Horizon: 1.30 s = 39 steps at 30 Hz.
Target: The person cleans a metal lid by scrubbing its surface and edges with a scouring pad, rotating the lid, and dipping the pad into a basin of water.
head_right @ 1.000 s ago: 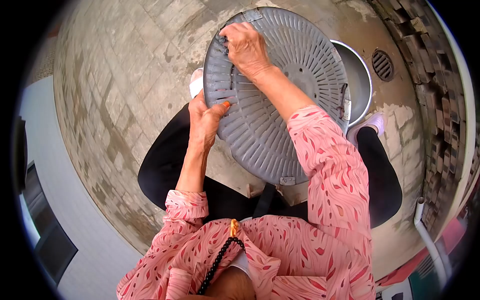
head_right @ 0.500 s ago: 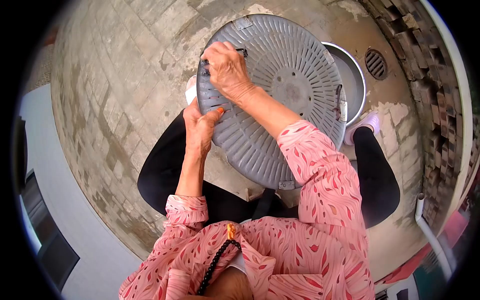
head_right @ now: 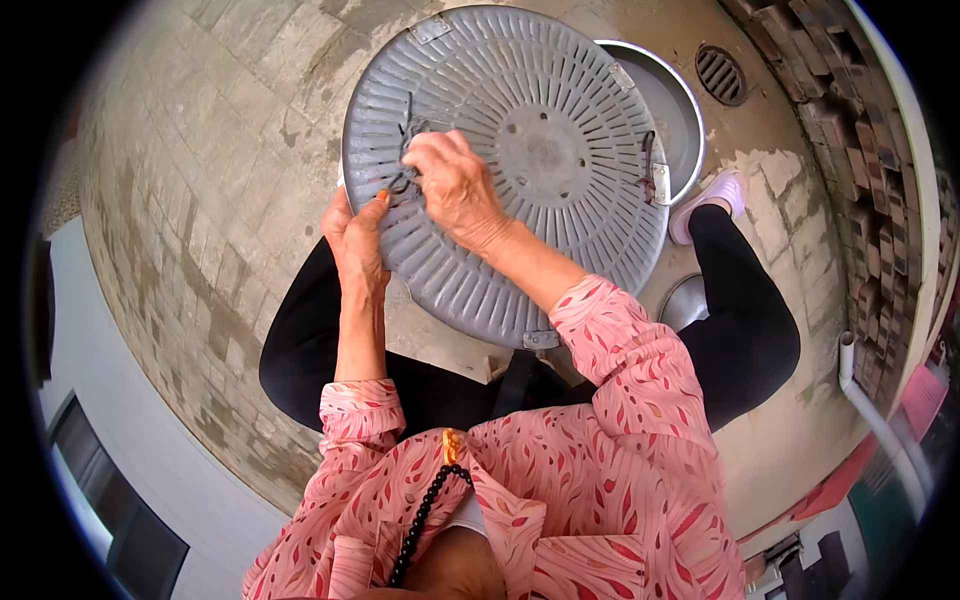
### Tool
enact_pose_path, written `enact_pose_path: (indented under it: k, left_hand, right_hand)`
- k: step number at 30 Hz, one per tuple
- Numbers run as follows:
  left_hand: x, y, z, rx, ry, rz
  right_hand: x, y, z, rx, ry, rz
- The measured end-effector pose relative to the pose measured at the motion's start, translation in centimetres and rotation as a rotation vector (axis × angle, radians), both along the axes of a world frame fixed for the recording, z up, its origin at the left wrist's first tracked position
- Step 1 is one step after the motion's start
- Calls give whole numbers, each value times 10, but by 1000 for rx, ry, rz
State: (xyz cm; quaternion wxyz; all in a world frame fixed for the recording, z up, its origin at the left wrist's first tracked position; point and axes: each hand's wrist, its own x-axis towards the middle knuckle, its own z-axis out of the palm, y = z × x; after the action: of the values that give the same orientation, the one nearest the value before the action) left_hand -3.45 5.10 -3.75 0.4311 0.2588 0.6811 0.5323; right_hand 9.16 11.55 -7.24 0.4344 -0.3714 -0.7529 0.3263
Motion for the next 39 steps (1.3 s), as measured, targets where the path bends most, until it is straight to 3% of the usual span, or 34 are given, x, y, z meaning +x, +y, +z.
enact_pose_path:
  k: [1,3,5,8,11,13,14,15,18,20,22,25,27,28,30,32,34,37,39]
  left_hand:
    - [0,0,7,2,-56,44]
    - [-3,-1,8,36,-102,101]
    - [-19,-8,7,47,-95,103]
    - [-16,-1,41,101,-69,103]
    - [-17,1,48,106,41,138]
    - [-12,5,50,137,63,164]
    - [-13,4,48,119,81,164]
    - [-16,1,44,86,108,170]
    - [-21,0,36,87,32,142]
    - [-19,0,36,84,68,105]
    - [-15,1,37,85,47,119]
    - [-9,6,43,53,-56,146]
    - [-17,12,55,-5,-219,136]
    - [-27,10,48,-72,-183,108]
    - [-35,6,30,-39,-171,133]
    - [-31,2,28,4,-196,190]
    - [-30,-2,29,6,-200,157]
    - [-23,2,28,11,-178,139]
    - [-13,7,33,16,-147,162]
  right_hand:
    - [2,-12,3,25,45,79]
    - [27,-3,-24,3,4,-5]
    - [75,23,-67,-34,-167,-175]
    - [162,52,-119,-287,-197,-565]
    - [245,72,-175,-87,-384,-826]
    - [283,68,-235,-215,-637,-912]
    - [280,65,-243,-468,-632,-914]
    - [272,60,-242,-721,-627,-907]
    - [216,65,-226,-797,443,-900]
    - [161,55,-164,-619,179,-763]
    - [89,35,-115,-252,-44,-578]
    - [9,5,-43,-282,234,-266]
    - [-26,-20,6,-233,315,-78]
    - [-38,-33,17,-167,290,-1]
    - [-39,-37,16,-59,223,115]
    - [-8,-15,-18,-66,25,14]
    - [32,12,-68,-172,-78,-253]
    - [21,13,-70,-216,18,-389]
    - [-25,0,-21,-109,116,-255]
